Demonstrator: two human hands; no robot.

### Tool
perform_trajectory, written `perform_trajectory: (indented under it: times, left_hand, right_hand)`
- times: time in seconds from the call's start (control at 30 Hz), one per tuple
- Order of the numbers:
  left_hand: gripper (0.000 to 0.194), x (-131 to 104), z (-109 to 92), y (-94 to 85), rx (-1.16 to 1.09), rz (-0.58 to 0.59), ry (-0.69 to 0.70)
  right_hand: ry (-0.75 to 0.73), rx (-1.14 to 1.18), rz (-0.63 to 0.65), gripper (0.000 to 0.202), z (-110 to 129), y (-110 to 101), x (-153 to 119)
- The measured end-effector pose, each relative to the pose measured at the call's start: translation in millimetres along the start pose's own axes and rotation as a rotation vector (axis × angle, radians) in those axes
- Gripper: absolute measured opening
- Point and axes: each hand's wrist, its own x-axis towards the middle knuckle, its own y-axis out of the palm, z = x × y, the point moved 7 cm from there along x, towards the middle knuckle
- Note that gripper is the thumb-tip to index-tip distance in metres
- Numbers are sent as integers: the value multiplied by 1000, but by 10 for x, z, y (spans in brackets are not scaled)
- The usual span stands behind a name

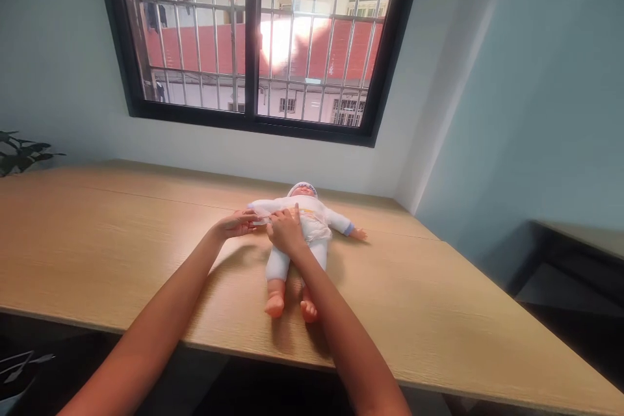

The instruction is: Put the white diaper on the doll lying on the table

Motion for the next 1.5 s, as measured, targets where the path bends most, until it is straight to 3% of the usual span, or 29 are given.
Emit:
perform_trajectory:
  times: [0.47,0.9,1.5]
  left_hand:
    - [46,-22,-57,195,-30,118,77]
    - [37,-7,-47,122,11,66,87]
    - [39,-29,-63,131,2,18,108]
  right_hand:
    - [-42,-112,1,38,50,78,-28]
    - [30,-87,-31,48,35,72,-27]
    - [150,-49,-110,50,13,-44,-59]
